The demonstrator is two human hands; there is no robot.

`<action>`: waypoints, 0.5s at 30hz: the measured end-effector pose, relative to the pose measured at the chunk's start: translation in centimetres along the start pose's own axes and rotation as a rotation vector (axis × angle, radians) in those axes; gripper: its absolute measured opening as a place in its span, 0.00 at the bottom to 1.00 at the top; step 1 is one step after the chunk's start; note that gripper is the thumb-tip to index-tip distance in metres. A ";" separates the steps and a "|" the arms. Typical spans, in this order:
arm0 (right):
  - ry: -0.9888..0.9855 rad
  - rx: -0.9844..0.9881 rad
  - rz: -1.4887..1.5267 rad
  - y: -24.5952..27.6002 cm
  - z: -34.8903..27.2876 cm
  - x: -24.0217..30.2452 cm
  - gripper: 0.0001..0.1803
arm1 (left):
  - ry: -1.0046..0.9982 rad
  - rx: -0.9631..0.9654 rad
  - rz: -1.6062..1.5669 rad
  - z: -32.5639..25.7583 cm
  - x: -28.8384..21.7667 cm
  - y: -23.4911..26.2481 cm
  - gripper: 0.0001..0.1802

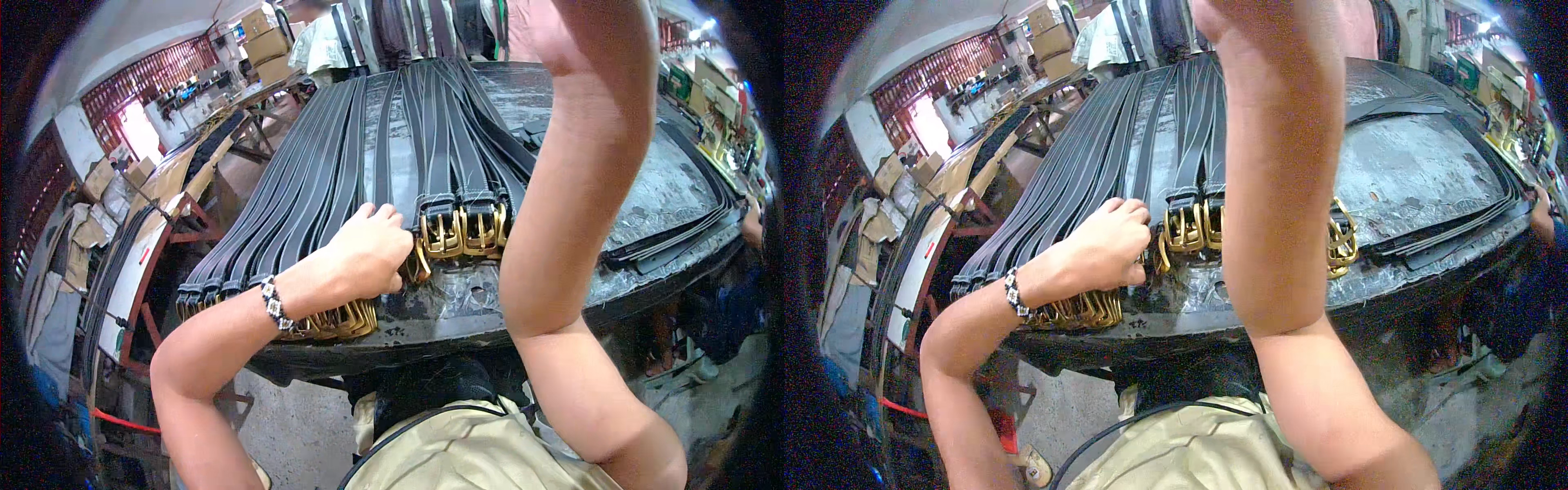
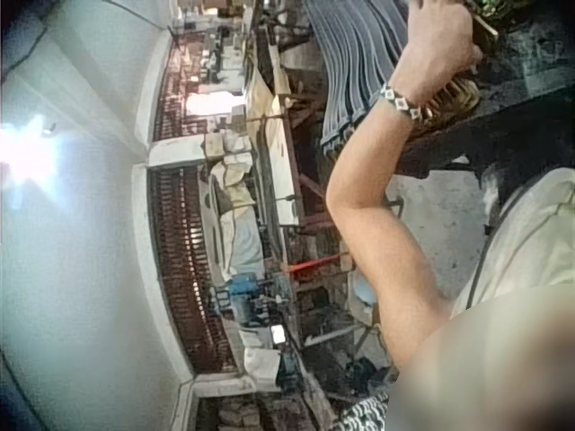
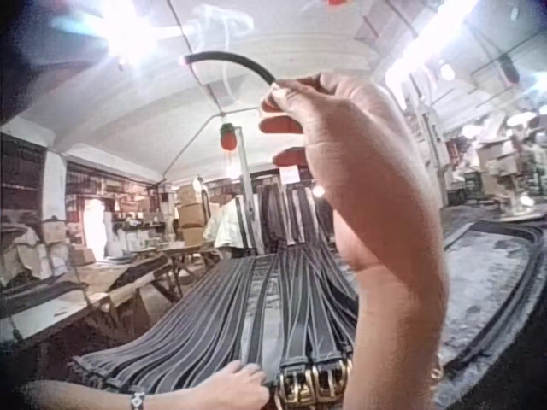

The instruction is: Assemble and finish leather belts by stitching loops and attaching buckles.

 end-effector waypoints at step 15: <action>0.294 -0.105 -0.158 0.1 -1.8 0.3 0.18 | 0.316 -0.567 -0.059 -1.4 3.1 11.9 0.10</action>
Point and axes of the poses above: each hand's wrist, its own z-axis towards the middle knuckle, its own y-axis out of the back of the hand, x = y × z, the point moved 7 cm from there along z, towards the middle knuckle, and after that the axes turned 10 degrees about -z, right-handed, at the moved point
